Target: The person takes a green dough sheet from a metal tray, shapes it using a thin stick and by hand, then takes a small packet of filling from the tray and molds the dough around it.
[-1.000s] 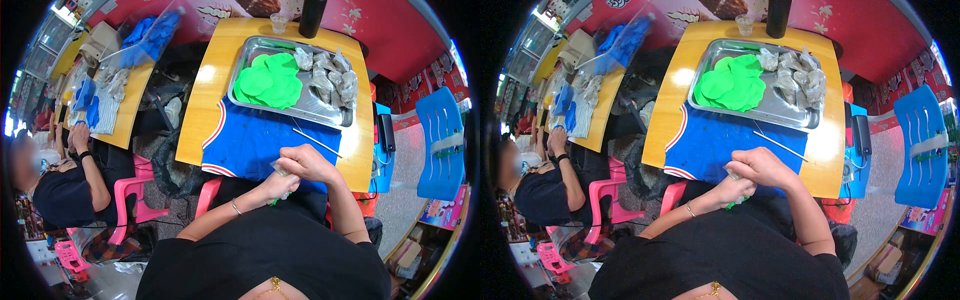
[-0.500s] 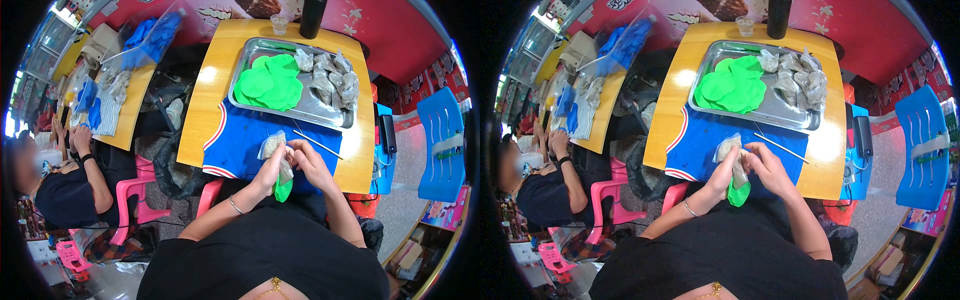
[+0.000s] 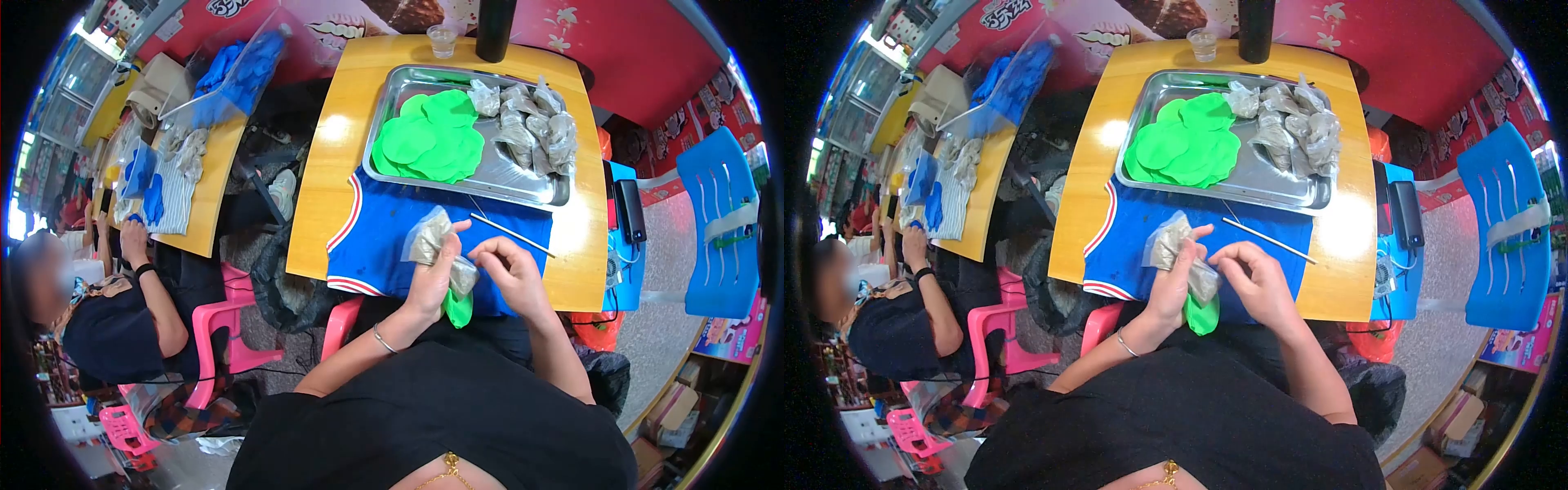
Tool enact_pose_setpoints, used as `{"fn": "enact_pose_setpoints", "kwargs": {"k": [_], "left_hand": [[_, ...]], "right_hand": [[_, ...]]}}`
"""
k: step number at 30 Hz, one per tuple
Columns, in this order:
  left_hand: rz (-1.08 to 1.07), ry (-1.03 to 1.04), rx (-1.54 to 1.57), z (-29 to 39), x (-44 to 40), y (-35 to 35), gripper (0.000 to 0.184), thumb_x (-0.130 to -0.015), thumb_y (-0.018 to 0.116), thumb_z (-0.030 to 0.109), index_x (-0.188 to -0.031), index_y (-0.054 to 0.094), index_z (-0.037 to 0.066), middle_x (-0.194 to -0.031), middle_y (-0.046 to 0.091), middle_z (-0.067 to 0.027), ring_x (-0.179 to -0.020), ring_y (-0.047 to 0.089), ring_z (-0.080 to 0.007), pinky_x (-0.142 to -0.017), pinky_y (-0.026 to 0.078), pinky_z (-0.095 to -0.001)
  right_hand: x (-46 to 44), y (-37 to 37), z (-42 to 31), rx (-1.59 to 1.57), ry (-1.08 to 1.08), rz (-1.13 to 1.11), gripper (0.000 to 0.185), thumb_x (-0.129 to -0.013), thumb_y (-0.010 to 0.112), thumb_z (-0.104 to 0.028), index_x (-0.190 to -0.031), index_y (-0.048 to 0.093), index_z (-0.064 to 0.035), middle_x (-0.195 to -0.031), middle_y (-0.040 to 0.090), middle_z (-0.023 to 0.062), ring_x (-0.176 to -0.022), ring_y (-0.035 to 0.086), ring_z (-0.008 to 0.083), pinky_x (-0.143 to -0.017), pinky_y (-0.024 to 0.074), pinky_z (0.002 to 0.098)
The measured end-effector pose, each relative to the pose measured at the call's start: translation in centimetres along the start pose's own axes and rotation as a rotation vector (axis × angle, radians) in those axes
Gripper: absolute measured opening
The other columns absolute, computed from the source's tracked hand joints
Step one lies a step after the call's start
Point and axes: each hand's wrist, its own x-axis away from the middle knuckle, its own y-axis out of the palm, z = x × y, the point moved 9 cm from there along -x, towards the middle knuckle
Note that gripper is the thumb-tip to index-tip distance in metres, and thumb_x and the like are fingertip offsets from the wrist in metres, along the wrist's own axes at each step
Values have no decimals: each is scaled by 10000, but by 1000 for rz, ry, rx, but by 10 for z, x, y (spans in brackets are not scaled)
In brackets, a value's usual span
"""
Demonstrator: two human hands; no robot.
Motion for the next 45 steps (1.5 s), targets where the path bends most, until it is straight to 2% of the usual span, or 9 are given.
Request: {"fn": "enact_pose_setpoints", "kwargs": {"k": [4,8,13,17,19,28,33,37,45], "left_hand": [[61,-67,210,5,3,-2,418,-967,406,371,-1203,507,42,-809,411,55,-725,401,-14,-657,379,-175],[-30,-54,214,-1,3,0,463,-965,386,407,-1221,488,35,-854,436,35,-765,426,-21,-699,393,-193],[106,-131,263,0,5,-19,173,-898,581,223,-1019,561,101,-724,501,75,-490,343,7,-422,273,-162],[-52,-120,262,9,2,-13,176,-871,609,140,-1037,569,101,-739,513,80,-493,330,18,-431,275,-161],[-117,-121,206,8,4,-7,179,-869,612,139,-1039,578,93,-751,524,79,-508,345,18,-444,286,-160],[-105,-110,79,8,5,-5,183,-911,545,163,-1055,545,51,-782,504,53,-537,363,11,-465,287,-149],[-253,-146,317,15,0,-7,366,-915,540,258,-1149,498,-20,-951,516,-26,-796,470,-62,-732,414,-195],[-316,-141,305,23,2,0,383,-798,681,84,-1139,534,-9,-1029,515,-39,-950,516,-105,-846,418,-217],[-213,-147,83,15,-3,-16,155,-838,630,68,-983,585,33,-917,544,-6,-859,527,-84,-762,426,-202]], "right_hand": [[0,16,-17,80,-38,-70,191,-817,624,-87,-975,551,-9,-885,579,45,-838,542,105,-763,463,262],[2,25,-9,180,-16,-175,180,-841,605,-111,-953,498,-18,-820,531,21,-754,509,75,-668,435,229],[-2,5,-7,9,19,-44,130,-875,559,-144,-892,509,-26,-837,504,25,-701,468,80,-615,401,243],[-6,-3,1,-333,38,8,101,-883,561,-140,-897,497,-64,-918,505,14,-735,447,62,-621,387,219],[-7,-5,8,-539,106,61,151,-859,604,-174,-907,494,-83,-914,528,16,-731,471,63,-608,400,221],[-6,-2,25,-249,232,-123,273,-857,617,-227,-1047,556,-42,-962,581,10,-749,538,56,-639,439,214],[-4,-18,11,-448,205,16,385,-895,566,-226,-1227,475,-53,-1016,593,40,-756,596,104,-600,477,228],[0,-31,18,-575,220,38,415,-890,578,-225,-1252,449,-68,-1006,593,41,-734,595,101,-521,455,208],[7,-43,11,-638,181,101,488,-739,733,-114,-1169,504,-77,-898,595,-3,-657,517,49,-480,364,171]]}}
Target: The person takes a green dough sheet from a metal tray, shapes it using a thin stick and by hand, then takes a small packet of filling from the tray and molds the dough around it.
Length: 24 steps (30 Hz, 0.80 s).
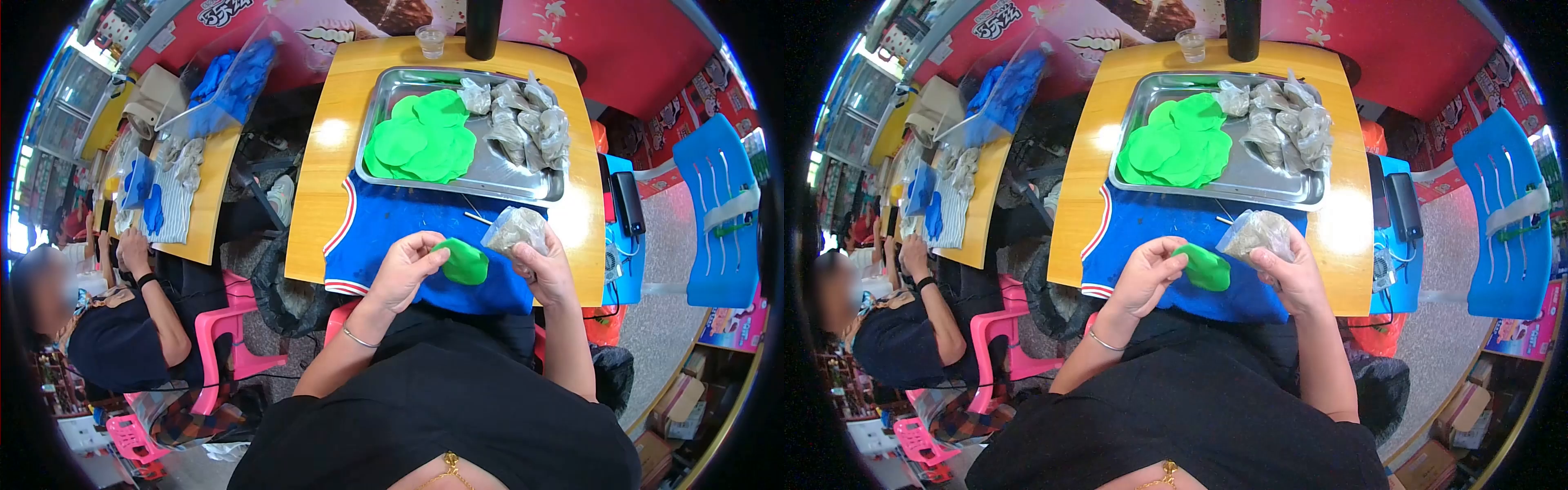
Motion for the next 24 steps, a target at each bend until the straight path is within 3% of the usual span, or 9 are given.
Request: {"fn": "enact_pose_setpoints", "kwargs": {"k": [4,9,15,18,24], "left_hand": [[61,25,-30,7,0,-3,56,-890,567,99,-913,536,58,-869,557,18,-834,515,-58,-739,413,-199],[47,112,-45,16,-1,1,50,-908,530,99,-932,500,68,-888,566,4,-840,509,-52,-779,403,-210],[-9,116,-25,17,1,6,40,-915,509,91,-936,487,65,-890,569,-7,-833,517,-56,-772,412,-217],[-6,104,1,17,1,9,48,-917,505,95,-944,481,62,-888,570,-10,-824,523,-57,-757,419,-221],[12,106,-22,14,1,9,86,-906,532,92,-963,480,54,-881,577,-14,-812,535,-56,-731,429,-210]], "right_hand": [[4,1,-9,121,-42,29,443,-740,720,-89,-1133,518,-59,-840,590,-8,-594,476,32,-478,347,168],[4,1,-21,253,-138,95,394,-737,720,-79,-1086,540,-46,-823,587,-19,-578,460,17,-475,333,158],[6,17,-30,369,-193,68,330,-752,703,-56,-1046,554,-32,-875,584,-10,-766,533,54,-678,432,202],[4,22,-29,406,-230,38,292,-756,698,-52,-1015,567,-26,-901,583,0,-840,537,73,-762,434,231],[-1,28,-23,472,-262,-7,241,-741,711,-67,-944,588,-22,-856,569,-6,-799,525,67,-720,427,226]]}}
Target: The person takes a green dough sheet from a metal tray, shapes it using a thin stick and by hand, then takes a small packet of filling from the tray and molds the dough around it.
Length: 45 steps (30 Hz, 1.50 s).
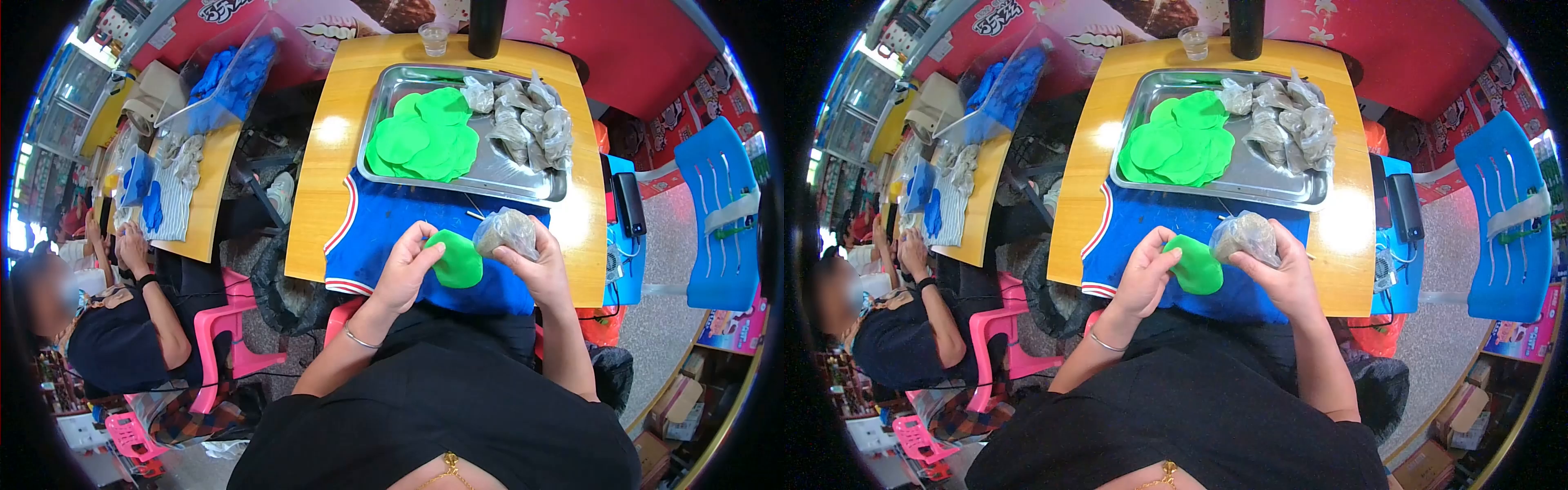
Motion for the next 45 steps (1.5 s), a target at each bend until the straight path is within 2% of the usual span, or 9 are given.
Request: {"fn": "enact_pose_setpoints", "kwargs": {"k": [6,10,18,21,27,30,36,39,45], "left_hand": [[13,5,-133,2,0,5,141,-875,601,113,-976,569,19,-876,619,-27,-787,572,-66,-705,452,-208],[1,11,-163,-6,-2,1,124,-876,599,108,-941,612,4,-864,635,-37,-769,585,-71,-682,461,-212],[34,-10,-4,-13,-3,4,112,-883,593,128,-894,599,16,-837,621,-31,-750,574,-75,-680,462,-220],[37,-15,38,-18,-3,6,105,-885,589,129,-884,590,25,-845,617,-30,-755,571,-78,-685,462,-222],[85,0,77,-25,-3,4,108,-879,604,136,-852,591,33,-797,604,-3,-707,541,-50,-645,439,-199],[90,-36,107,-26,-1,7,118,-874,611,146,-846,593,32,-790,606,-4,-707,547,-55,-652,445,-203],[95,-67,163,-33,-1,9,118,-866,622,140,-815,586,40,-783,604,-9,-709,555,-63,-660,451,-208],[102,-40,202,-40,0,8,118,-855,634,126,-792,571,49,-796,598,-11,-715,550,-67,-661,450,-210],[109,-43,220,-38,-1,13,123,-843,649,120,-786,558,62,-808,590,-10,-713,544,-72,-657,449,-222]], "right_hand": [[-1,6,-1,155,-15,-65,216,-733,713,-72,-895,578,-23,-823,556,3,-783,520,73,-707,416,222],[-1,14,3,93,-5,-88,188,-740,702,-67,-871,575,-20,-828,556,0,-778,515,76,-712,415,221],[1,23,9,120,57,-119,241,-758,680,-78,-980,617,-9,-815,586,3,-753,520,74,-689,429,226],[1,23,10,93,31,-86,210,-750,687,-83,-933,623,-4,-801,593,11,-732,520,68,-667,430,228],[1,26,12,316,-5,-181,221,-736,691,-62,-933,618,9,-806,597,17,-736,533,78,-668,443,235],[0,24,2,313,-5,-139,190,-745,698,-132,-856,599,-13,-673,561,76,-620,517,113,-596,427,269],[0,24,-16,532,-172,-119,218,-700,706,-123,-845,593,-5,-690,541,125,-621,545,249,-582,421,319],[0,26,-12,561,-125,-244,222,-689,705,-121,-836,590,-1,-700,538,135,-634,541,288,-583,420,338],[2,17,-12,606,-150,-11,201,-688,705,-103,-820,598,6,-700,535,122,-627,545,256,-582,417,324]]}}
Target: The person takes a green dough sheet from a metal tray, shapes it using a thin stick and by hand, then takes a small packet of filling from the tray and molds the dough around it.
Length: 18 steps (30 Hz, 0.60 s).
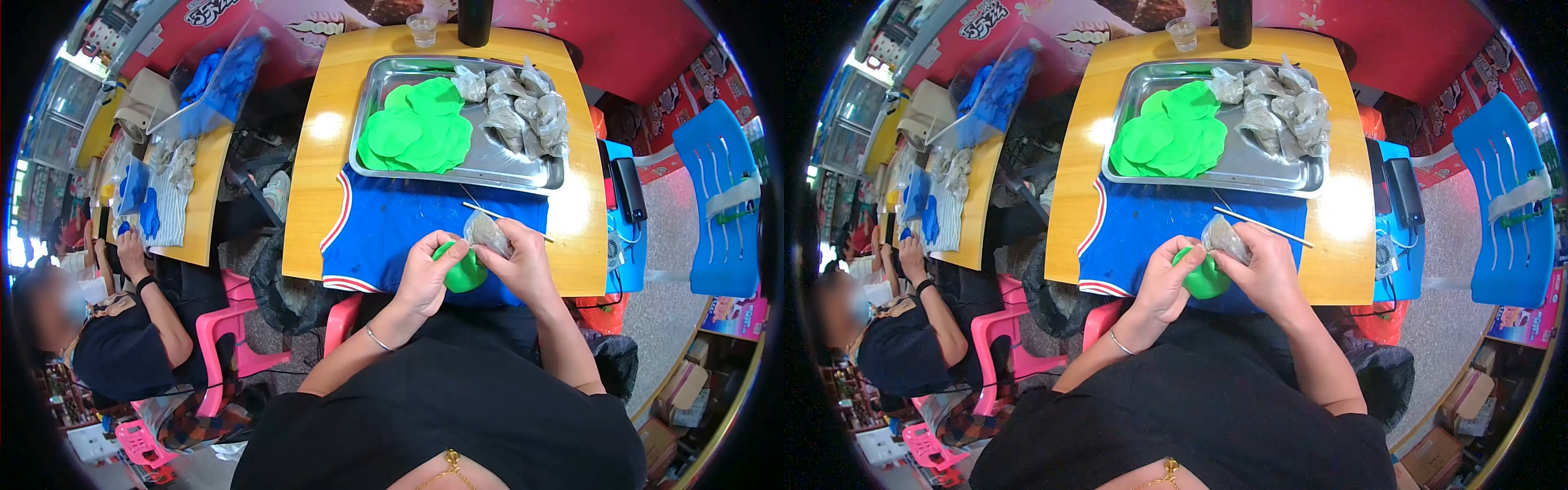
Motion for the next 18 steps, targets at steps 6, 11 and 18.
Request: {"fn": "enact_pose_setpoints", "kwargs": {"k": [6,11,18], "left_hand": [[16,-77,72,-5,0,-2,133,-839,656,145,-780,563,70,-795,595,-8,-704,550,-74,-648,454,-226],[29,-109,81,-4,-2,0,141,-846,649,162,-781,565,70,-780,602,-15,-697,560,-78,-648,463,-230],[-28,-158,106,-10,-1,3,125,-867,619,182,-843,572,69,-814,619,-29,-736,597,-105,-688,491,-257]], "right_hand": [[2,10,2,-221,-8,-222,177,-711,702,-83,-843,621,3,-701,544,91,-628,541,185,-580,412,304],[6,6,4,-179,20,-132,179,-724,697,-109,-838,621,6,-698,530,89,-625,525,192,-569,401,295],[5,1,7,-158,20,-48,165,-747,666,-127,-813,590,4,-701,522,89,-621,511,200,-566,396,297]]}}
